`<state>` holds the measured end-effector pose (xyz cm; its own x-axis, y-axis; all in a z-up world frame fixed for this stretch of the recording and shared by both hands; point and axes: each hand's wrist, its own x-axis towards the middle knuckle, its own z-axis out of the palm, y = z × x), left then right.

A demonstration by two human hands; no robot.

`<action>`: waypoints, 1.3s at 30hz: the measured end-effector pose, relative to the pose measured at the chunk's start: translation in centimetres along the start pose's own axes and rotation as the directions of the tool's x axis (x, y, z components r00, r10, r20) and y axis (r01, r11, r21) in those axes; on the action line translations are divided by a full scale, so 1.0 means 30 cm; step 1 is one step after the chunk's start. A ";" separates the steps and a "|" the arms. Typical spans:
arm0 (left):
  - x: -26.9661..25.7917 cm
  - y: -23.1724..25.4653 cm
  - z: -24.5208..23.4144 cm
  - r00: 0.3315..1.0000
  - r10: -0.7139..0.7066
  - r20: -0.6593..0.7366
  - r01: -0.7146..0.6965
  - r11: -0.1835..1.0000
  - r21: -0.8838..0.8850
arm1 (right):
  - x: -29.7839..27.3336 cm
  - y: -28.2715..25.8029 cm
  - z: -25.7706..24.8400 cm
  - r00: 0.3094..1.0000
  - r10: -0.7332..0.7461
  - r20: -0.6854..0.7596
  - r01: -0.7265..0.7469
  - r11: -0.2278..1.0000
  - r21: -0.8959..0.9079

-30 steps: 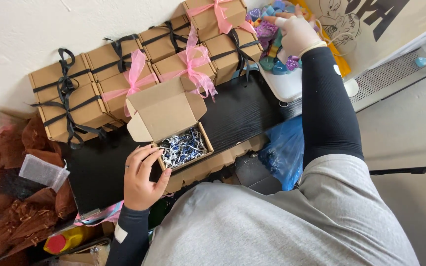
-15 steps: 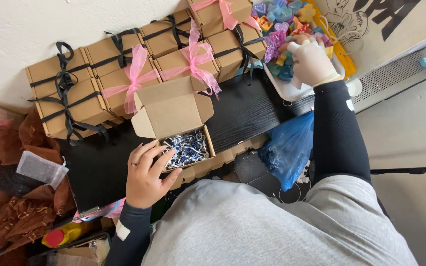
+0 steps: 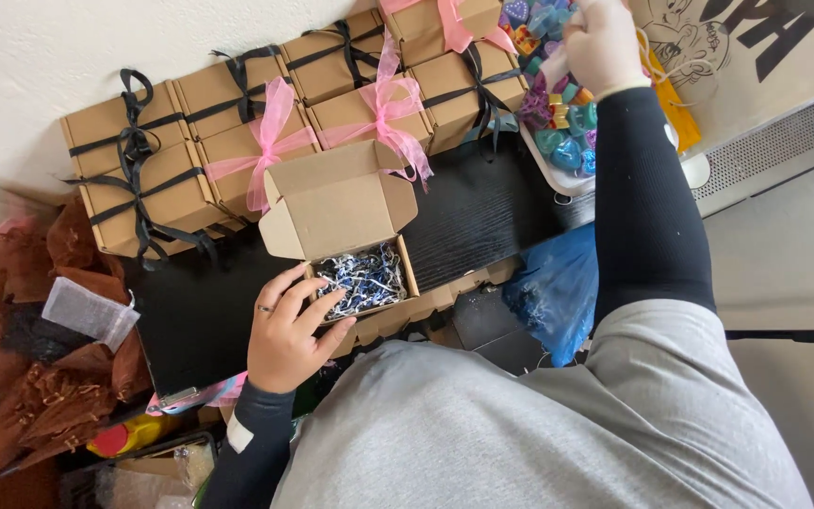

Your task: Packaging heart-shaped wax melts and other items into small cardboard boxes with ribbons and filler.

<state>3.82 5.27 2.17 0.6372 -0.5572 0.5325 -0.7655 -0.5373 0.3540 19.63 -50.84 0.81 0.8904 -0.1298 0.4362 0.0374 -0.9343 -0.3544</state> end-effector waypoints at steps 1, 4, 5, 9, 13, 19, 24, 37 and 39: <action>0.001 -0.001 0.001 1.000 -0.001 -0.003 0.001 1.000 0.004 | 0.017 0.019 0.025 1.000 -0.004 -0.002 0.004 1.000 0.002; -0.001 -0.002 -0.001 1.000 -0.012 0.002 0.012 1.000 0.007 | 0.043 0.053 0.077 0.990 0.036 0.137 -0.043 0.998 0.050; -0.001 -0.001 -0.002 1.000 -0.012 0.001 0.012 1.000 0.005 | 0.039 0.051 0.075 0.984 -0.026 0.175 0.023 1.000 0.018; -0.002 -0.006 -0.003 1.000 -0.011 -0.005 0.011 1.000 0.000 | -0.019 -0.171 -0.083 0.953 -0.032 0.300 0.067 0.992 -0.107; -0.001 -0.005 -0.005 1.000 -0.014 -0.002 0.014 1.000 -0.011 | -0.111 -0.157 -0.111 0.943 -0.022 0.333 0.051 0.996 -0.079; -0.002 -0.006 -0.001 1.000 -0.020 0.001 0.020 1.000 -0.023 | -0.221 -0.151 -0.167 0.954 -0.211 0.212 0.226 0.973 -0.048; -0.002 -0.008 0.002 1.000 -0.025 0.008 0.025 0.999 -0.033 | -0.288 -0.318 -0.309 0.999 -0.011 0.041 0.007 0.996 0.094; -0.009 -0.005 0.006 0.999 -0.039 0.011 0.040 0.999 -0.031 | -0.282 -0.124 -0.123 0.997 0.003 0.082 0.006 0.994 -0.107; -0.012 -0.010 0.009 0.999 -0.036 0.009 0.037 0.999 -0.034 | -0.289 -0.120 -0.109 0.997 0.038 0.069 -0.028 0.989 -0.148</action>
<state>3.84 5.45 1.66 0.6655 -0.5430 0.5122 -0.7442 -0.5353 0.3995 10.29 -47.44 1.00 0.9203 -0.1425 0.3643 -0.0549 -0.9692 -0.2402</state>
